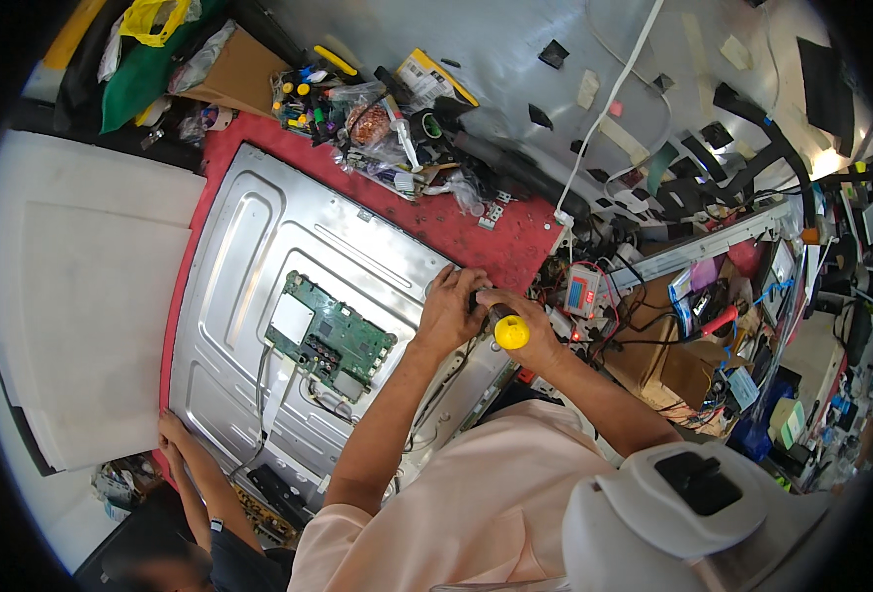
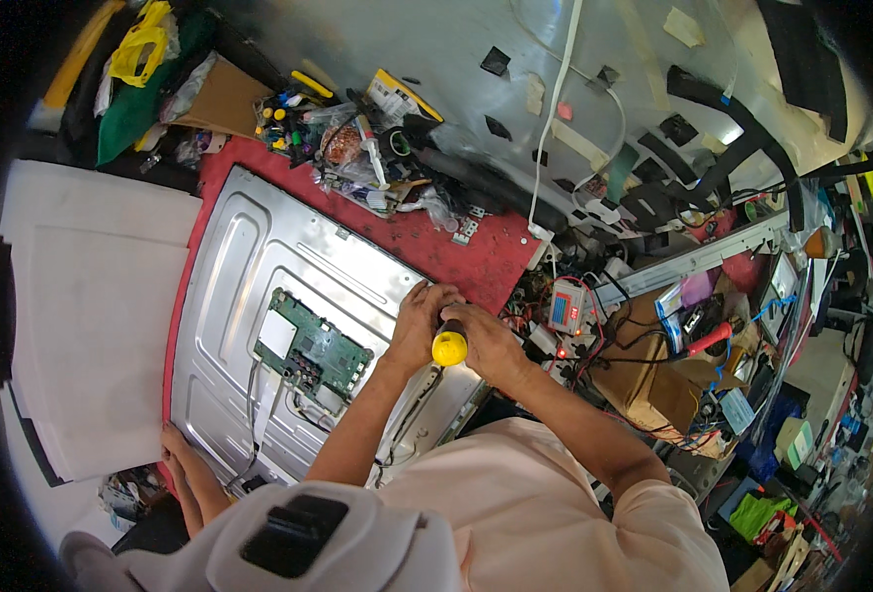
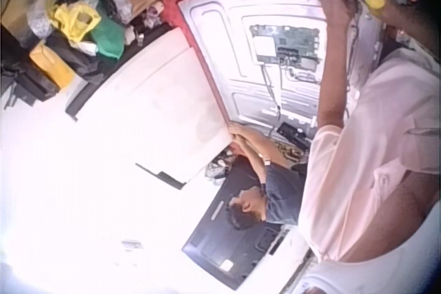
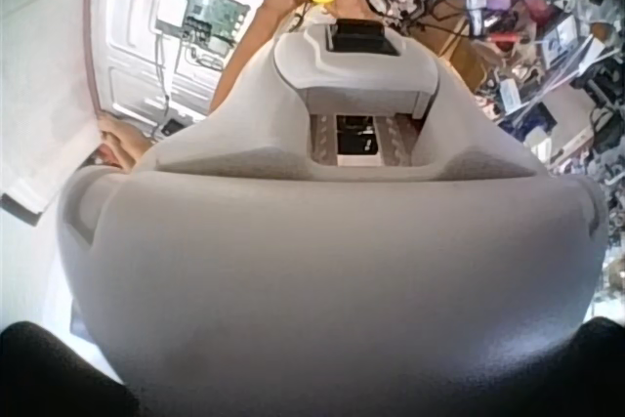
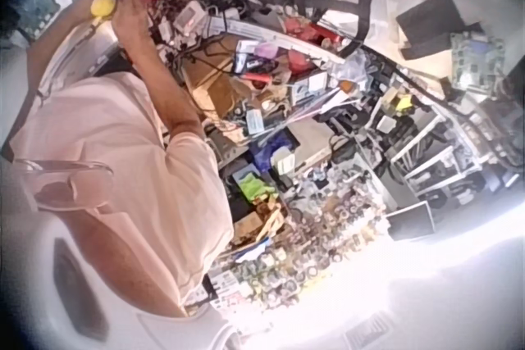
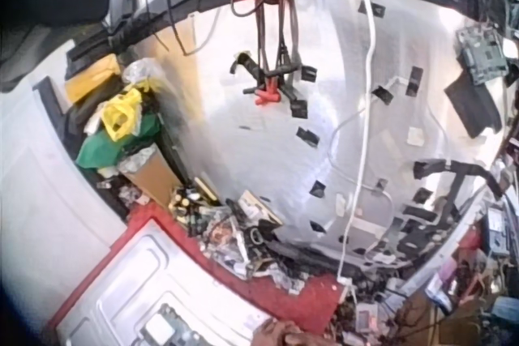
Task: The person connects internal wires to a circuit board and uses a screwdriver to fasten components on the back of a television.
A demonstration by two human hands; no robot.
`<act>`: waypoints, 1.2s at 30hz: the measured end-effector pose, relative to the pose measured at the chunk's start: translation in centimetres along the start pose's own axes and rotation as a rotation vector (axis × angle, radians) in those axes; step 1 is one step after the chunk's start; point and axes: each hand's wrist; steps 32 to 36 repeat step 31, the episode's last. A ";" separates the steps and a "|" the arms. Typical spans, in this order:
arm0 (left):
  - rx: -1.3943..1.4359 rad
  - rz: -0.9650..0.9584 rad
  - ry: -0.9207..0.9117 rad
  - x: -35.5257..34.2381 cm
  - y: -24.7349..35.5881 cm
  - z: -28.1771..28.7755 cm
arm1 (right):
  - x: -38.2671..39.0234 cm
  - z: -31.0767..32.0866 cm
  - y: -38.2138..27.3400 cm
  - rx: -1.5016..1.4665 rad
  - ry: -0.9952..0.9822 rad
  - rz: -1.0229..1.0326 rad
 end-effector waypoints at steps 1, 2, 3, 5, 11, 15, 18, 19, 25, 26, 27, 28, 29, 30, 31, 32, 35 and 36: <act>0.001 0.008 0.000 0.0 0.0 0.1 | 0.1 0.0 0.0 -0.008 0.003 0.002; 0.006 0.015 0.000 0.1 -0.1 0.1 | 0.1 0.1 0.0 -0.016 0.005 0.003; 0.011 0.022 0.001 0.1 -0.2 0.0 | 0.2 0.0 0.2 -0.011 0.020 0.001; 0.006 0.019 0.001 0.0 -0.1 -0.1 | 0.5 -0.1 0.7 0.007 0.055 -0.008; -0.042 0.019 0.022 0.1 -0.4 -0.2 | -0.4 -0.5 1.4 0.039 0.100 0.062; -0.039 0.010 0.041 0.1 -1.0 -0.8 | -0.5 -0.5 1.4 0.034 0.089 0.041; -0.017 0.005 0.028 0.1 -0.5 -0.5 | -0.3 -0.3 1.0 0.062 0.101 0.023; -0.015 0.007 0.022 0.1 -0.4 -0.5 | -0.2 -0.3 1.1 0.103 0.101 0.034; -0.022 0.030 0.004 0.1 -0.2 -0.2 | -0.3 -0.7 0.8 0.023 0.170 -0.046; -0.034 0.019 0.020 0.1 -0.3 -0.3 | -0.2 -0.8 0.8 -0.013 0.197 -0.079; -0.047 0.009 0.036 0.1 -0.6 -0.5 | -0.1 -0.8 0.9 -0.018 0.184 -0.066; -0.058 0.003 0.052 0.2 -0.7 -0.7 | 0.2 -0.8 1.0 -0.024 0.168 -0.054; -0.059 0.014 0.040 0.1 -0.9 -0.7 | 0.5 -0.7 1.3 -0.032 0.152 -0.042; -0.060 0.026 0.028 0.0 -1.1 -0.7 | 1.2 -1.0 2.1 -0.017 0.143 -0.016; -0.056 0.048 0.008 0.2 -1.4 -0.9 | 1.0 -0.5 1.7 0.023 0.059 -0.096; -0.056 0.048 0.008 0.2 -1.4 -0.9 | 1.0 -0.5 1.7 0.023 0.059 -0.096; -0.056 0.048 0.008 0.2 -1.4 -0.9 | 1.0 -0.5 1.7 0.023 0.059 -0.096; -0.056 0.048 0.008 0.2 -1.4 -0.9 | 1.0 -0.5 1.7 0.023 0.059 -0.096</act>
Point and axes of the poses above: each hand's wrist, its own x-axis away from the middle knuckle, its own z-axis out of the back of the hand, y = z × x, and after that the axes turned 13 degrees about z, right-handed
